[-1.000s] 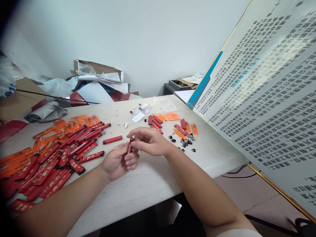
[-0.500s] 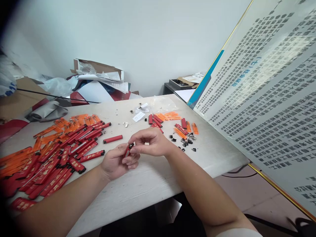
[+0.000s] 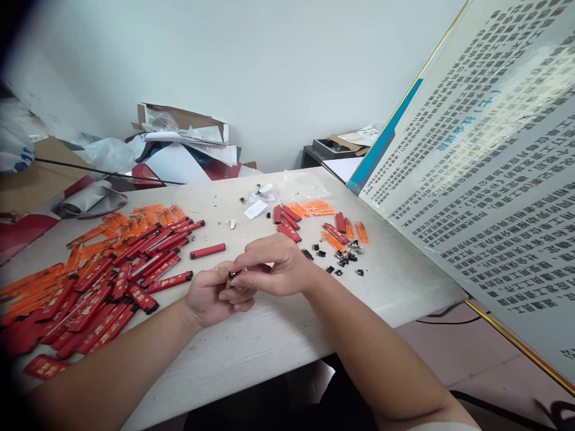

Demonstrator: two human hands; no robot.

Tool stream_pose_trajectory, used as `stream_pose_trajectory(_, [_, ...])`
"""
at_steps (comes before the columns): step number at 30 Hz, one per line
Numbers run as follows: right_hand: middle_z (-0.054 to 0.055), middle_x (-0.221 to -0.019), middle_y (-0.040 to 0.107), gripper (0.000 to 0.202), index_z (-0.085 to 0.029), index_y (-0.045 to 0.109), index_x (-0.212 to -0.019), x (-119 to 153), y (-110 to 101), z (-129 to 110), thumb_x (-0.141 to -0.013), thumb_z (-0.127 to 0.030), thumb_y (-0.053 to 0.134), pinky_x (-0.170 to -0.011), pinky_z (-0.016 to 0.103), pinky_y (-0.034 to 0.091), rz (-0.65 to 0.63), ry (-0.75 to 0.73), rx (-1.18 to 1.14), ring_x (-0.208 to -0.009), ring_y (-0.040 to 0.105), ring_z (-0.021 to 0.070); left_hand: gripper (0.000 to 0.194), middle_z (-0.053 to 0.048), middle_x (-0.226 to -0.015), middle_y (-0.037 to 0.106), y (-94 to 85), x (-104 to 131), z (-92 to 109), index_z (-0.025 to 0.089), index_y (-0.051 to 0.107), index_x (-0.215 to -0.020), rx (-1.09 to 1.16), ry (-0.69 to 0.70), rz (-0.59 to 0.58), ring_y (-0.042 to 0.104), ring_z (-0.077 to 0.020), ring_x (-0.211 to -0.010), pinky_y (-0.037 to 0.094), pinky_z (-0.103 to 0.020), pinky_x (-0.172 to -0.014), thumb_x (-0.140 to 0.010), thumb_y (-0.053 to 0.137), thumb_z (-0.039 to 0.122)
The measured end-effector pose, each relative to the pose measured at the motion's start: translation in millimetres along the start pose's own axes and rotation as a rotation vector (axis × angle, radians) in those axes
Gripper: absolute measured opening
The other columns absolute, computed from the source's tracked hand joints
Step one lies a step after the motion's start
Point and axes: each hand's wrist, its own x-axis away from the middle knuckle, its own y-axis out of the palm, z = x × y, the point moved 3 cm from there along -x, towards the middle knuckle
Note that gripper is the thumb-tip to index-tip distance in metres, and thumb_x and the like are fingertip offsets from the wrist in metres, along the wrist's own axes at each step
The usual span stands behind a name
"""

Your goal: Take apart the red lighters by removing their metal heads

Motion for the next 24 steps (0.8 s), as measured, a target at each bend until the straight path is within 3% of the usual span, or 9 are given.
stream_pose_trajectory(6, [-0.003, -0.056, 0.053, 0.024, -0.013, 0.069, -0.099, 1, 3, 5, -0.083, -0.031, 0.070, -0.049, 0.019, 0.041, -0.093, 0.099, -0.103, -0.049, 0.046, 0.0068, 0.029, 0.007, -0.043, 0.022, 0.7, 0, -2, 0.014, 0.058, -0.062, 0.021, -0.041, -0.020, 0.021, -0.0071, -0.045, 0.029, -0.022, -0.050, -0.079, 0.065, 0.036])
stream_pose_trajectory(9, [0.000, -0.059, 0.058, 0.022, -0.012, 0.071, -0.090, 0, 3, 6, -0.083, -0.032, 0.069, -0.053, 0.020, 0.044, -0.127, 0.094, -0.082, -0.052, 0.049, 0.0072, 0.034, 0.004, -0.044, 0.029, 0.6, -3, -6, 0.015, 0.055, -0.060, 0.009, -0.092, 0.092, 0.028, -0.0083, -0.044, 0.030, -0.023, -0.048, -0.083, 0.059, 0.039])
stream_pose_trajectory(12, [0.001, -0.059, 0.061, 0.021, -0.013, 0.070, -0.079, 0, -1, 11, -0.081, -0.034, 0.071, -0.052, 0.020, 0.043, -0.043, 0.191, 0.018, -0.052, 0.050, 0.0075, 0.037, -0.001, -0.056, 0.048, -2.1, -4, -2, 0.015, 0.059, -0.069, -0.107, 0.066, 0.270, 0.043, -0.0124, -0.051, 0.034, -0.024, -0.048, -0.088, 0.054, 0.047])
stream_pose_trajectory(15, [-0.001, -0.053, 0.059, 0.018, -0.013, 0.066, -0.072, 3, -5, 20, -0.079, -0.030, 0.070, -0.047, 0.018, 0.038, 0.013, 0.408, 0.060, -0.047, 0.046, 0.0068, 0.027, -0.005, -0.083, 0.061, -2.5, -4, 4, 0.016, 0.067, -0.091, -0.290, 0.289, 0.318, 0.055, -0.0161, -0.075, 0.043, -0.025, -0.060, -0.084, 0.064, 0.042])
stream_pose_trajectory(18, [-0.003, -0.051, 0.056, 0.019, -0.013, 0.064, -0.069, 4, -5, 28, -0.076, -0.029, 0.071, -0.045, 0.018, 0.034, 0.049, 0.568, 0.067, -0.046, 0.044, 0.0063, 0.026, -0.006, -0.092, 0.064, -5.7, -5, 6, 0.016, 0.071, -0.094, -0.415, 0.350, 0.339, 0.053, -0.0166, -0.085, 0.044, -0.026, -0.074, -0.078, 0.073, 0.036])
stream_pose_trajectory(22, [0.000, -0.061, 0.060, 0.028, -0.013, 0.066, -0.076, 2, -9, 28, -0.080, -0.041, 0.068, -0.050, 0.020, 0.039, 0.050, 0.594, 0.010, -0.054, 0.050, 0.0084, 0.025, -0.004, -0.090, 0.067, -15.6, -8, 5, 0.018, 0.074, -0.096, -0.482, 0.394, 0.420, 0.054, -0.0158, -0.087, 0.041, -0.025, -0.077, -0.076, 0.076, 0.033])
stream_pose_trajectory(24, [0.001, -0.067, 0.063, 0.030, -0.014, 0.068, -0.086, 5, -22, 28, -0.085, -0.043, 0.061, -0.054, 0.021, 0.040, 0.066, 0.627, 0.090, -0.058, 0.052, 0.0096, 0.025, -0.004, -0.094, 0.069, -19.7, -9, 5, 0.019, 0.075, -0.096, -0.475, 0.423, 0.477, 0.056, -0.0163, -0.091, 0.042, -0.025, -0.077, -0.075, 0.077, 0.031])
